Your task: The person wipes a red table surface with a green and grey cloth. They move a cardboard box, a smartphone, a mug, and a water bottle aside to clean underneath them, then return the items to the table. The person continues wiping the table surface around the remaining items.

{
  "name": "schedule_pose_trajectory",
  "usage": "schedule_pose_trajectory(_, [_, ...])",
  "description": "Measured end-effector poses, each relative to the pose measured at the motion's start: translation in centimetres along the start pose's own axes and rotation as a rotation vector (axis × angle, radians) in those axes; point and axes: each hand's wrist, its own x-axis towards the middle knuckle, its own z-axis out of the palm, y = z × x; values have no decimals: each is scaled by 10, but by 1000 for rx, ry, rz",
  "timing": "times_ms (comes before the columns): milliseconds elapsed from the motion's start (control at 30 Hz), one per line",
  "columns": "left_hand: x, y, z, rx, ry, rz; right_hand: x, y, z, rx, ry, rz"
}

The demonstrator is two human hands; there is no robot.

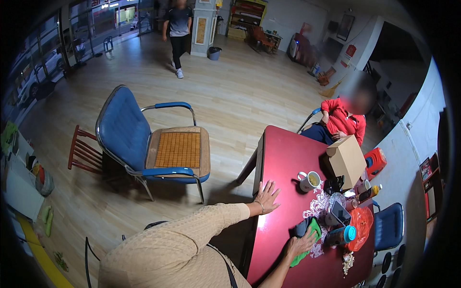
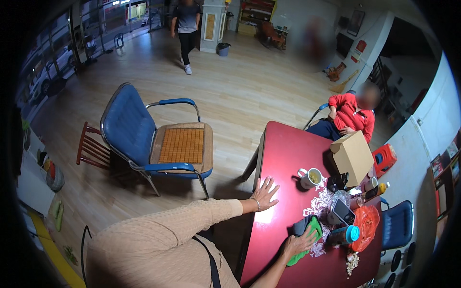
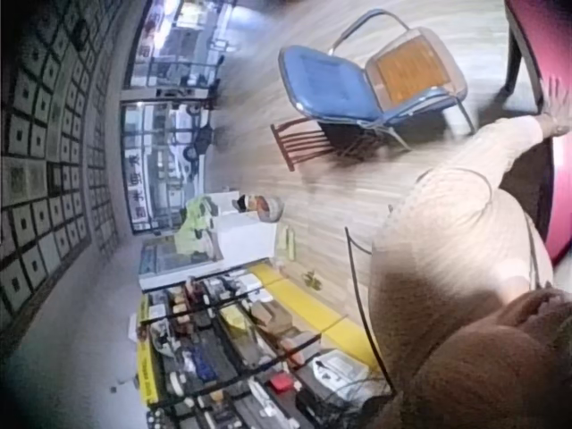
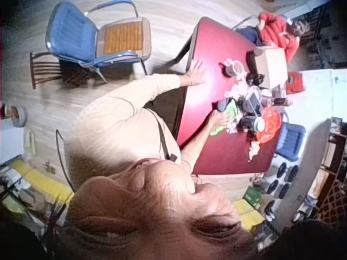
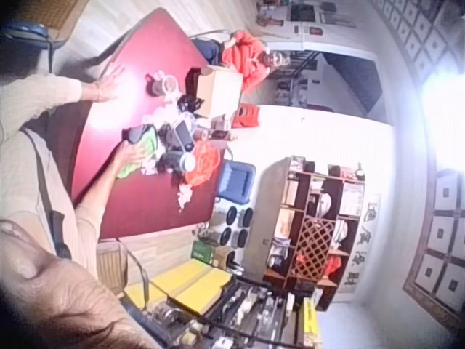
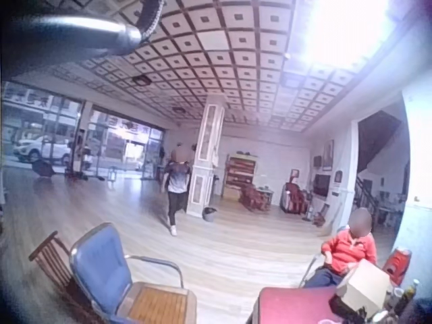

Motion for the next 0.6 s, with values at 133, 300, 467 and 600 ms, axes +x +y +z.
schedule_pose_trajectory(133, [1,0,3,6,-2,-1,2,-5,-4,-13,-43,33])
schedule_pose_trajectory(300, [3,2,7,49,-3,12,0,8,6,-10,8,-21])
schedule_pose_trajectory(467, [4,-3,10,18,53,15,4,4,8,-66,-36,35])
schedule_pose_trajectory(600, [5,-6,12,0,58,10,4,-4,7,-38,-41,63])
